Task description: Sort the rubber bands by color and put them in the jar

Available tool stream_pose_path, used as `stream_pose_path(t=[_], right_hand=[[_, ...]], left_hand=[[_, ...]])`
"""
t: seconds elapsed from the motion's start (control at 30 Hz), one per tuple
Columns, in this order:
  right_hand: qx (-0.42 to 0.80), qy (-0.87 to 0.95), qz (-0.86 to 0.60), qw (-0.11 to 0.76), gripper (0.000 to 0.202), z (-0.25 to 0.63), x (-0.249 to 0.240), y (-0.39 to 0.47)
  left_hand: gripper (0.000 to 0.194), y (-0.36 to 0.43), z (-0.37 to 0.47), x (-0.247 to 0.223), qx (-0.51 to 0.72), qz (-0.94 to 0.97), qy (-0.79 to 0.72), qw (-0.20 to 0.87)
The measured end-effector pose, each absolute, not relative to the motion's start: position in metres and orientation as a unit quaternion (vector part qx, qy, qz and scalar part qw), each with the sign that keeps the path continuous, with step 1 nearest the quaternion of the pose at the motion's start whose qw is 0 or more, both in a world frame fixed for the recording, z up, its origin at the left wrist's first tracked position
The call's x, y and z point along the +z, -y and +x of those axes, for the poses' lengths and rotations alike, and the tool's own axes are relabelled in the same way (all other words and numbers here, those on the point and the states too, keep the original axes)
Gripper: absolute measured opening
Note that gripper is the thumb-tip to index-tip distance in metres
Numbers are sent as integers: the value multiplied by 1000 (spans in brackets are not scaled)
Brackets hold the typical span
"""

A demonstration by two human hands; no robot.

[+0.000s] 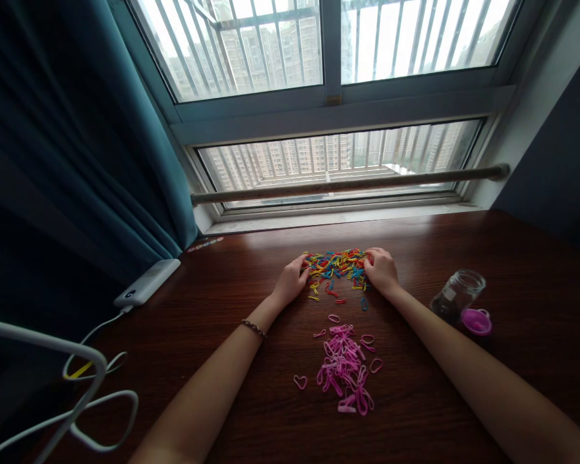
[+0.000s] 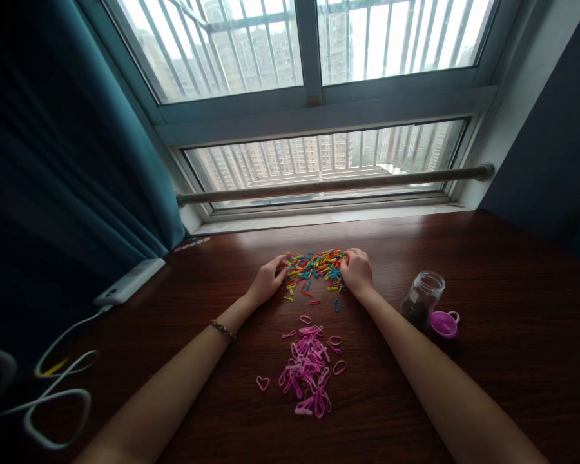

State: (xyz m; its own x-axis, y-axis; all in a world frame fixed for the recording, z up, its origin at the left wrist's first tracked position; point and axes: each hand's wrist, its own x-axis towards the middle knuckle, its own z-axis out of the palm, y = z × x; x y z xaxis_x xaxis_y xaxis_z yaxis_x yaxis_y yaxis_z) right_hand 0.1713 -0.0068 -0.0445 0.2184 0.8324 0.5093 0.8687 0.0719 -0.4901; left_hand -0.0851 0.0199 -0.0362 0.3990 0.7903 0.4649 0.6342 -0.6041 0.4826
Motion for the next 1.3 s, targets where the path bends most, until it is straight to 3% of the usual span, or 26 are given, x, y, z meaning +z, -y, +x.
stream_pose_path(t=[0.3,0.43,0.63,0.77,0.87,1.07,1.3], right_hand=[[75,799,-467,372,20,152,-38,16],[84,770,-509,376,32,152,-31,21],[40,650,-638,412,53,163,-30,18],[54,669,-610,421,50,165,-35,11],[82,705,-596,376,47,165,-40,6],[99,732,-598,311,48,166,-48,2],[89,814,-504,276,44,143,-40,16]], left_hand=[[13,-14,-84,-31,348,845,-398,77],[12,-16,-85,-32,346,841,-409,77],[22,-13,-84,-28,332,843,-417,70],[40,-5,-80,-23,274,884,-376,44],[48,0,-77,-22,210,915,-339,53],[49,-4,-78,-28,173,903,-387,71],[44,-14,-81,-38,244,840,-480,73]])
